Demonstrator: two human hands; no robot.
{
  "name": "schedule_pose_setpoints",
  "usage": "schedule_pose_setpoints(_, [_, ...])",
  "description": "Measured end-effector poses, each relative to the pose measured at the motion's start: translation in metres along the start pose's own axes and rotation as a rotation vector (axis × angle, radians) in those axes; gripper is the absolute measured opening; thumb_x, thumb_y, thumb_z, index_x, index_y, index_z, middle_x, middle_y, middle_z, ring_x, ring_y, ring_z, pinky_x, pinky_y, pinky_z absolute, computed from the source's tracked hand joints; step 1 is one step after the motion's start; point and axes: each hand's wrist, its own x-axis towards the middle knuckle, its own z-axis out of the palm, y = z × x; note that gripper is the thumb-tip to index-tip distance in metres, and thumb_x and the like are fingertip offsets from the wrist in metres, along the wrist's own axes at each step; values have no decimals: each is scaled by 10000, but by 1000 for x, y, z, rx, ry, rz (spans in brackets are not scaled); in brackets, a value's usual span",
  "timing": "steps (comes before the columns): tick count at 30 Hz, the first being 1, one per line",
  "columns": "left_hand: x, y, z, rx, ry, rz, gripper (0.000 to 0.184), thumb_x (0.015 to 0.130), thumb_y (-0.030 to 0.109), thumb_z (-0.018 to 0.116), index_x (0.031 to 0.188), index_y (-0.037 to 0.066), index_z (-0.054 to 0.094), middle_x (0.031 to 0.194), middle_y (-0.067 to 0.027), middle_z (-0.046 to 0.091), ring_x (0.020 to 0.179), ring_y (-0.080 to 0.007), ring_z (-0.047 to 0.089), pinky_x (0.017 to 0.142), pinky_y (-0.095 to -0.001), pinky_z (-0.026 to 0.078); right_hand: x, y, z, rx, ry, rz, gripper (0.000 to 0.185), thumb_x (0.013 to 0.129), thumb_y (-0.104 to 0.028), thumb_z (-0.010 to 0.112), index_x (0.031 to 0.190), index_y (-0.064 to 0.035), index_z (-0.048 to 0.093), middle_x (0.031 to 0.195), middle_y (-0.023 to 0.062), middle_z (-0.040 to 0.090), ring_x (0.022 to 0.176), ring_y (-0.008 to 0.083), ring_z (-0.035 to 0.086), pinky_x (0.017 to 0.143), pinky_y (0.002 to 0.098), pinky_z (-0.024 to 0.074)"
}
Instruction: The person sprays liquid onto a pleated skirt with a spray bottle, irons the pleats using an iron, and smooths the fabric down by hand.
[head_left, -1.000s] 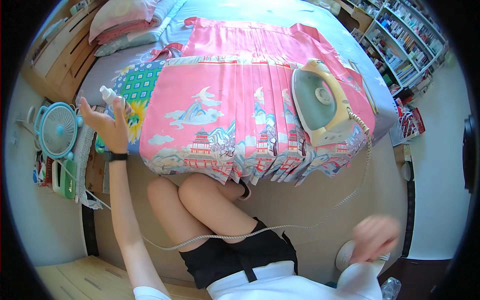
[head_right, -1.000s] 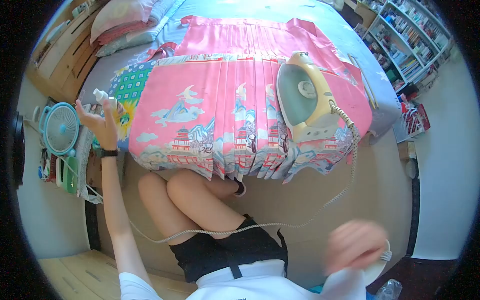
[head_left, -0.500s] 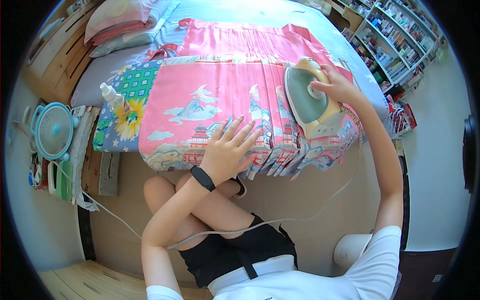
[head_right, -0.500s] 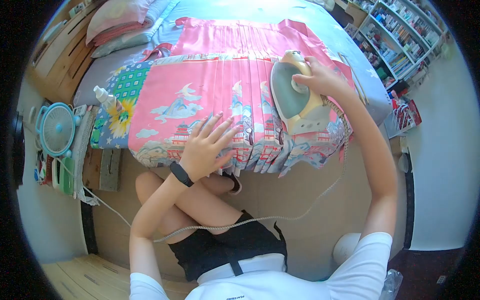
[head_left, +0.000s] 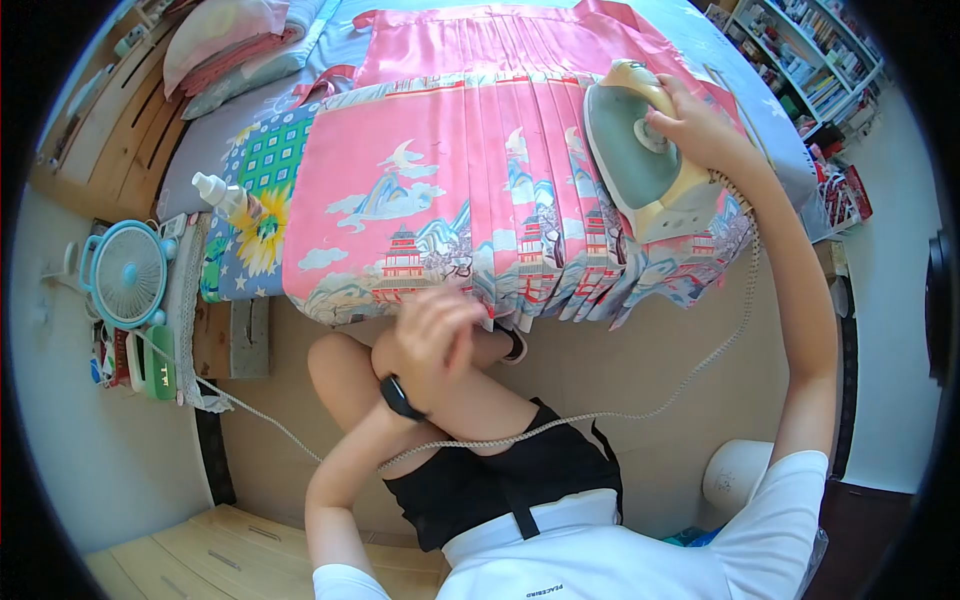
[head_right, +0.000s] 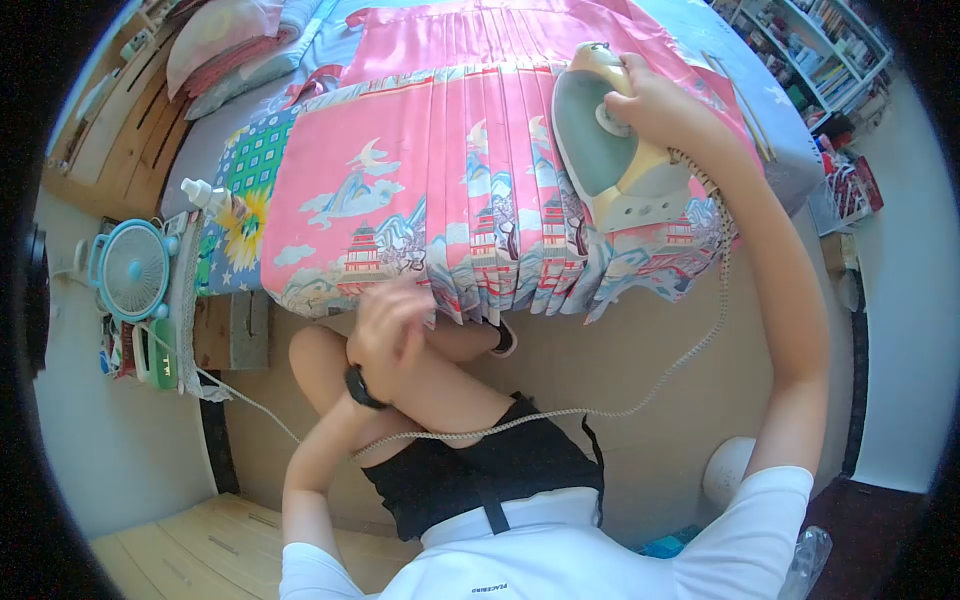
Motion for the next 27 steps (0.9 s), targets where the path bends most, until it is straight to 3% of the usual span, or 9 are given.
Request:
schedule_pose_setpoints(2, [-25,23,20,-430,-143,-268,302,707,61,680,992,50,581,1018,-123,602,995,-320,537,900,-445,373,-2,-10,-6,-25,-52,43,622,853,-294,537,1367,-42,292,1183,239,545,1086,325,552,904,374,415])
schedule_pose_setpoints(3, [-22,28,23,-430,-146,-271,302,707,61,680,992,50,581,1018,-123,602,995,-320,537,900,-445,373,-3,-14,-9,-60,-101,87,634,869,-293,532,1383,-27,272,1249,219,510,1152,292,515,946,337,386])
schedule_pose_setpoints(5, [-7,32,27,63,74,-118,330,694,169,726,952,72,544,905,-83,557,895,-303,524,818,-433,381,-2,-13,-9,-52,-102,86,629,869,-291,530,1381,-30,275,1243,211,519,1144,292,522,941,341,389])
schedule_pose_setpoints(7, [16,25,42,121,183,-150,378,674,238,754,913,83,505,911,-87,504,890,-297,477,805,-422,349,-4,-14,-8,-39,-106,88,624,869,-290,529,1379,-33,279,1236,203,527,1136,293,528,935,345,393])
schedule_pose_setpoints(9, [34,30,56,248,311,-382,510,624,270,794,959,80,460,985,-121,454,1008,-326,415,878,-464,298,-5,-17,-9,2,-91,100,608,868,-287,530,1370,-38,294,1215,203,543,1118,302,541,924,353,399])
schedule_pose_setpoints(14, [28,39,99,286,490,-368,365,633,100,685,960,113,524,1100,-112,456,1093,-335,398,903,-505,267,-7,-17,-11,-30,-83,83,607,862,-282,535,1362,-30,301,1188,224,554,1105,310,550,916,353,407])
schedule_pose_setpoints(18, [37,49,81,370,401,-408,423,621,52,669,998,74,477,1072,-132,462,1043,-337,427,883,-479,309,-4,-18,-9,-51,-77,100,617,856,-272,538,1364,-19,296,1181,232,554,1092,315,558,910,354,415])
schedule_pose_setpoints(21, [48,52,68,364,440,-360,370,641,58,670,978,86,518,1016,-98,520,996,-310,473,839,-442,348,-2,-8,-4,-44,-37,53,639,825,-308,518,1367,-51,298,1086,247,597,968,349,613,840,417,458])
schedule_pose_setpoints(27, [55,58,42,383,248,-371,209,694,56,654,898,95,629,791,-33,574,829,-212,548,753,-372,390,-3,-7,-1,-21,-12,48,622,826,-306,516,1352,-51,302,1023,261,610,930,359,622,817,422,466])
